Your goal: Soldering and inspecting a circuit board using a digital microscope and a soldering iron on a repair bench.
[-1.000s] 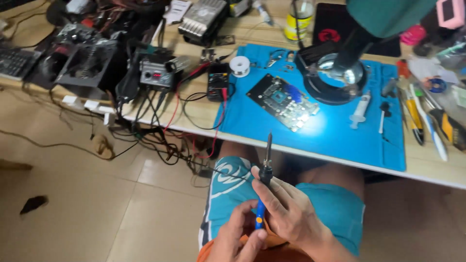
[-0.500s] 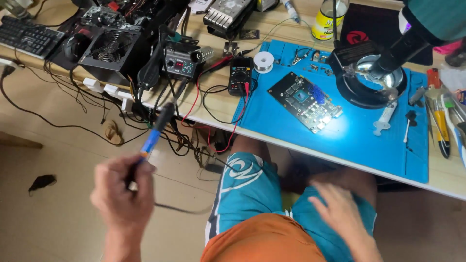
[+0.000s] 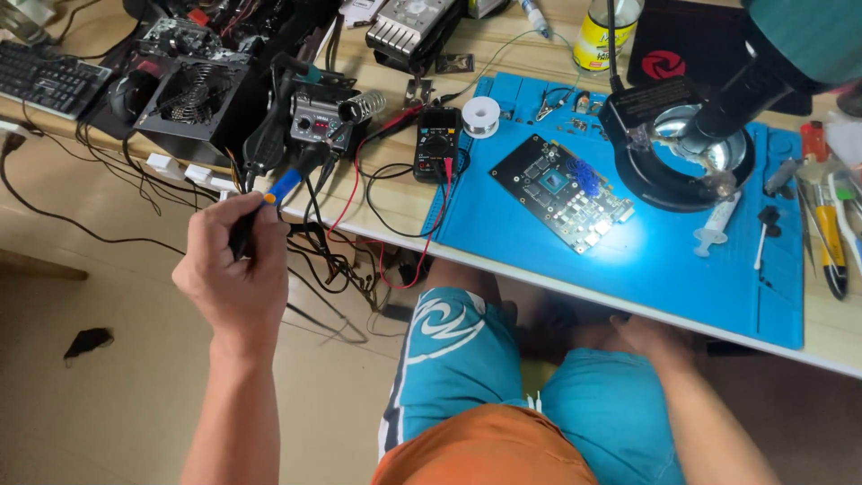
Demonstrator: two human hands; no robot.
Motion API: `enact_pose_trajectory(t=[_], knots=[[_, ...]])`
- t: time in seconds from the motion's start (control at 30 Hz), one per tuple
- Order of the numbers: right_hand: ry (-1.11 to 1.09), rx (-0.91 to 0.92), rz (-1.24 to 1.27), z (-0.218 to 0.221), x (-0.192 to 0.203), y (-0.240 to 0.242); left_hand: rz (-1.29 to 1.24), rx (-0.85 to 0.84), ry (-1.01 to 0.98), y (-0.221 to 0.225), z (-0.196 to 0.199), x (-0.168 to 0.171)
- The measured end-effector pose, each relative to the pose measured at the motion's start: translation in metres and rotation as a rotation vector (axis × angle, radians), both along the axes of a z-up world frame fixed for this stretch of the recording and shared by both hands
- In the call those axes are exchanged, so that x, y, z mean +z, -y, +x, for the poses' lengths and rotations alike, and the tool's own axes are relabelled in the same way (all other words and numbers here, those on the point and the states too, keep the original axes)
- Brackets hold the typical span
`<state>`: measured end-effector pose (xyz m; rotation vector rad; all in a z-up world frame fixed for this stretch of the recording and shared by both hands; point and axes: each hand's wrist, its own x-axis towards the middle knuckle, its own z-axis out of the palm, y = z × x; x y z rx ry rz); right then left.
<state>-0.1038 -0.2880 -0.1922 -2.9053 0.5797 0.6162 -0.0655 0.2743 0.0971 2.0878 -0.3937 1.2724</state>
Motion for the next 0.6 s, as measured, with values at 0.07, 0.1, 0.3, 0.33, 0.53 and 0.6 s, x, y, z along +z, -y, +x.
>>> enact_pose_trajectory(t=[0.07,0.1,0.3,0.33,0.53,0.6], knots=[[0.004,0.024,0.022,0.007,-0.001,-0.001,0.004,0.012,0.005,-0.001,0.011,-0.004],[0.009,0.047,0.039,0.011,-0.004,-0.015,0.002,0.022,0.009,-0.001,0.016,-0.007],[0.029,0.093,0.105,-0.004,-0.007,-0.021,0.127,0.072,-0.087,0.003,0.024,-0.005],[0.033,0.089,0.113,-0.009,-0.009,-0.018,0.119,0.04,-0.093,0.002,0.028,-0.008],[0.087,0.1,0.157,-0.022,-0.015,-0.02,0.142,-0.104,-0.261,-0.007,0.058,-0.027],[0.108,0.12,0.175,-0.021,-0.019,-0.023,0.106,-0.232,-0.331,-0.01,0.07,-0.036]])
